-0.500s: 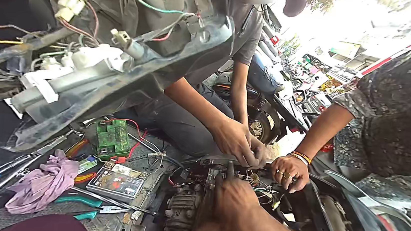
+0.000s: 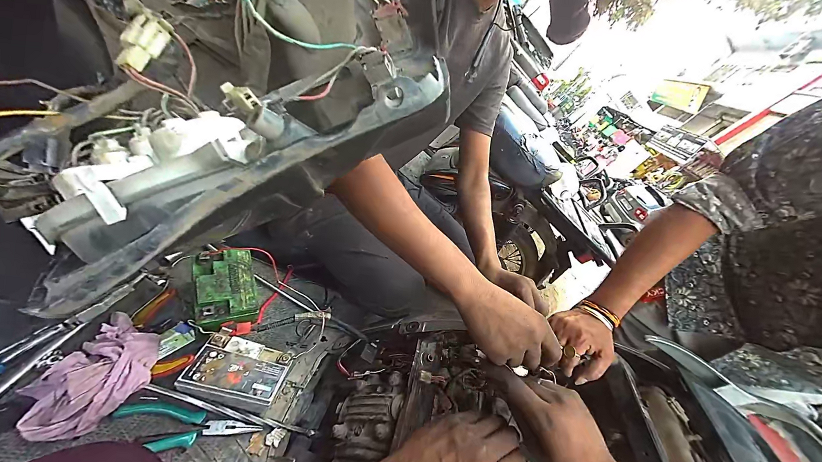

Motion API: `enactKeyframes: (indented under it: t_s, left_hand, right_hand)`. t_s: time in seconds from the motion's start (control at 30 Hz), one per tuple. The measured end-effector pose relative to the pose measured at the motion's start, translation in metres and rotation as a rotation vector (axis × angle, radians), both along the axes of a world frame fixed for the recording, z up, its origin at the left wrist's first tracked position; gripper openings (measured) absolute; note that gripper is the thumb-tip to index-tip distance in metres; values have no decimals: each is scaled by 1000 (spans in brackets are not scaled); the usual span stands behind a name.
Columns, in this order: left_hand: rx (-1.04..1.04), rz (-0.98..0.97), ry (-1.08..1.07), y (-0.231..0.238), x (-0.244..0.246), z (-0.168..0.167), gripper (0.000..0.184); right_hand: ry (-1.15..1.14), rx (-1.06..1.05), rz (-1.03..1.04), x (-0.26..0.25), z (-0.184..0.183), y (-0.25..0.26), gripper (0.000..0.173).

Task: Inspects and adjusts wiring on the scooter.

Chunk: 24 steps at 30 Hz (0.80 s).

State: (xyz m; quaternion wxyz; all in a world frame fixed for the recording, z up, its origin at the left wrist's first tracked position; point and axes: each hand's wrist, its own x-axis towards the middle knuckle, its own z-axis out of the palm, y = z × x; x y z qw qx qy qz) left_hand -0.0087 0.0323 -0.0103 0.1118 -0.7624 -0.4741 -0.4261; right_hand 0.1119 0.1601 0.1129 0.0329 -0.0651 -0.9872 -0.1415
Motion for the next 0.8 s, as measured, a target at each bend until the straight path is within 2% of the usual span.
enactKeyframes:
  t_s: [0.07,0.2,0.3,0.4,0.6,0.73,0.8]
  left_hand:
    - [-41,-24,-149,4,-5,6,22]
    - [-195,-119,-636,13,-9,15,24]
    - [-181,-136,-896,19,-8,17,19]
    - [-143,-93,-983,21,-7,17,17]
    - [-91,-29,-1110,19,-1,18,23]
    - [-102,-36,-1241,19,0,19,14]
    - [-118,-48,-1292,18,-1,22,13]
  right_hand:
    - [100,-73,55,21,1,14,35]
    - [332,-370,-39,38,-3,25,23]
    - [403,-603,-67,40,-12,21,19]
    - [462,-743,-52,37,-19,16,21]
    - [542,-719,-6,36,-17,23,22]
    - [576,-933,-37,34,-14,18,19]
    - [555,-994,-5,33,-14,19,11]
